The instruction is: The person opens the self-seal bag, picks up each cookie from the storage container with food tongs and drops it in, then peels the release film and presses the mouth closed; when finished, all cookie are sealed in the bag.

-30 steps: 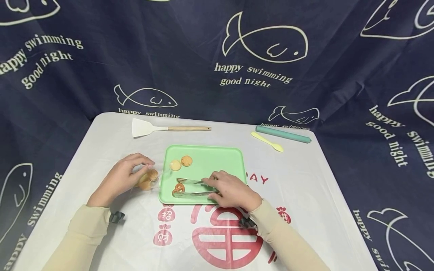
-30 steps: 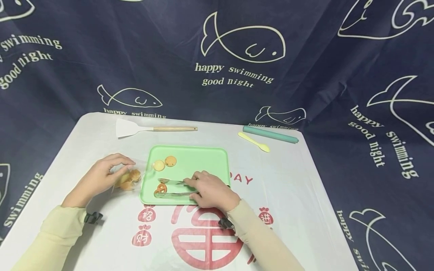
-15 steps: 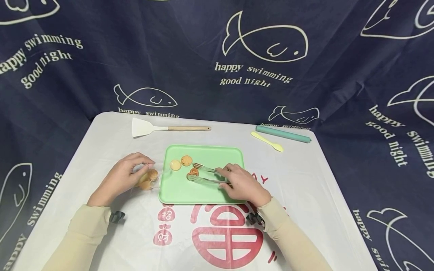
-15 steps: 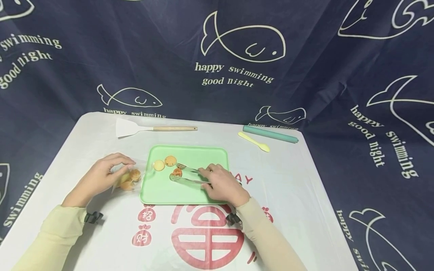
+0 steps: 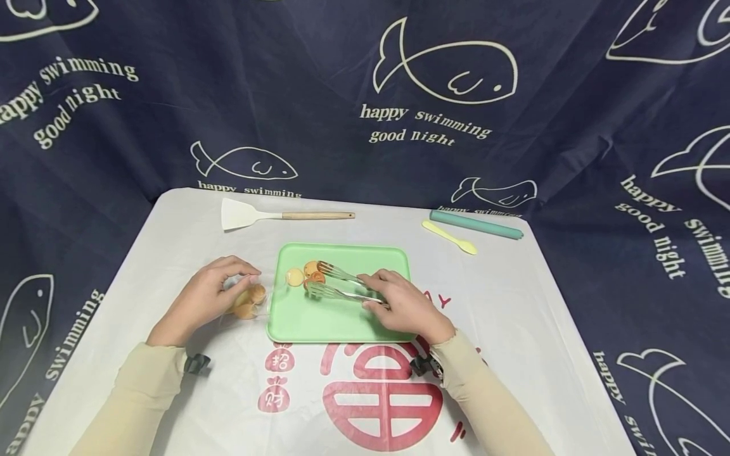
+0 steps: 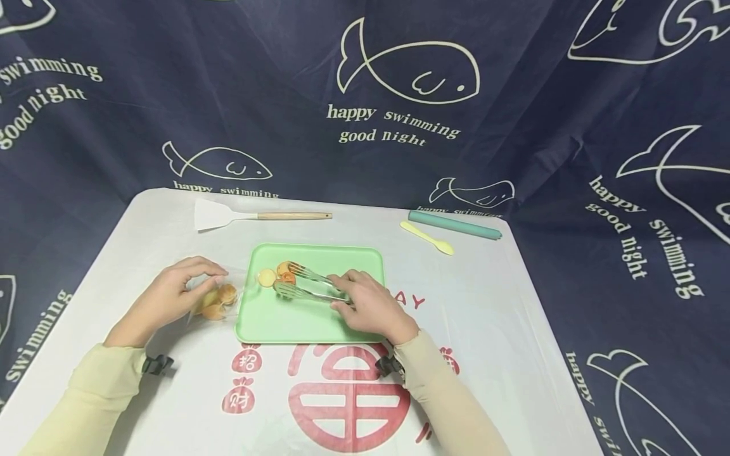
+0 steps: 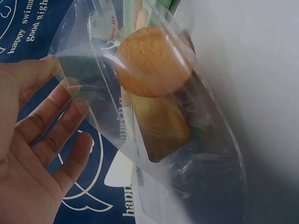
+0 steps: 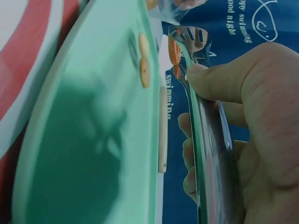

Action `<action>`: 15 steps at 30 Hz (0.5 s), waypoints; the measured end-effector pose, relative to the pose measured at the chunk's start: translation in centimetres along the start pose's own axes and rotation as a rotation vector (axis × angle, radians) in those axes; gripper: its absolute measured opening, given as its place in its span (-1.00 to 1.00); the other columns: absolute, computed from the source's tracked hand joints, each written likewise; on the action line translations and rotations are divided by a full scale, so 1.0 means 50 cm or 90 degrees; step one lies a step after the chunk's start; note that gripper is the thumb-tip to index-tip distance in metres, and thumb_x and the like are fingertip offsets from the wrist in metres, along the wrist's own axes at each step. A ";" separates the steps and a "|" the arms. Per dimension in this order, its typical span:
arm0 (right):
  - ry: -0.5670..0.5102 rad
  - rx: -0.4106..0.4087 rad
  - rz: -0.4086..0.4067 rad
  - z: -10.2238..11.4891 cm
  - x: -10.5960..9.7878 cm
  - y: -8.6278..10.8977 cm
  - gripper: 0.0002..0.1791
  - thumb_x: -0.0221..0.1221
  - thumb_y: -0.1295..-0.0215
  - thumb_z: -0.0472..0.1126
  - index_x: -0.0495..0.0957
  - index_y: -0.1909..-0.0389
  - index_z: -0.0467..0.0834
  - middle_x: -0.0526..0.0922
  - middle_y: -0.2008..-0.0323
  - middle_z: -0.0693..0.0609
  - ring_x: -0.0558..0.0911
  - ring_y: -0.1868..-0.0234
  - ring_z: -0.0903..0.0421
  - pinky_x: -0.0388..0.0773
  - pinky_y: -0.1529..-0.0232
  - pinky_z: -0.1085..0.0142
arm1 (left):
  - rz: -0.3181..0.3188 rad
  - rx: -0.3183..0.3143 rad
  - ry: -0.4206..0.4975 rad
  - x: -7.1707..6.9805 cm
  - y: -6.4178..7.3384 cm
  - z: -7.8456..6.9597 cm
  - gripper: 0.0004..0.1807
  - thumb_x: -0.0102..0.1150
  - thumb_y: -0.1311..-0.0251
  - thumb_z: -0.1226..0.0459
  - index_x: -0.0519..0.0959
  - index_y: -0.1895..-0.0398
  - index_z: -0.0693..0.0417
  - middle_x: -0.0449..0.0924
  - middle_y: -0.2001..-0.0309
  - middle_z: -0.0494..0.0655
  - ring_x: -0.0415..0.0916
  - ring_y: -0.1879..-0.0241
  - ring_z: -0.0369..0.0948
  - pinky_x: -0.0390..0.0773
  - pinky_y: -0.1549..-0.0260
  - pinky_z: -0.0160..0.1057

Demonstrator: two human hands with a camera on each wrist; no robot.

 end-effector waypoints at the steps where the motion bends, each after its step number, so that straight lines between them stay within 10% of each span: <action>1: -0.006 -0.002 -0.002 0.005 -0.002 -0.004 -0.43 0.26 -0.43 -0.06 0.45 -0.39 -0.16 0.60 0.04 -0.04 0.50 0.10 0.13 0.52 0.06 0.18 | 0.000 -0.001 0.000 0.000 0.001 0.000 -0.93 0.33 -0.35 0.28 0.75 0.17 -0.02 0.65 0.14 -0.33 0.56 0.02 -0.14 0.51 -0.03 0.02; 15: 0.027 -0.054 -0.059 0.103 0.011 -0.071 -0.43 0.26 -0.41 -0.04 0.46 -0.39 -0.11 0.57 0.02 0.07 0.50 0.05 0.13 0.51 0.02 0.25 | -0.007 -0.011 -0.005 -0.006 0.004 -0.001 -0.93 0.29 -0.38 0.23 0.75 0.18 -0.06 0.66 0.14 -0.28 0.57 0.00 -0.10 0.49 -0.07 0.06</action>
Point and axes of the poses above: each hand's wrist, its own y-axis away from the middle knuckle, its own x-axis out of the palm, z = x × y, the point moved 8 cm from there along -y, towards the middle knuckle
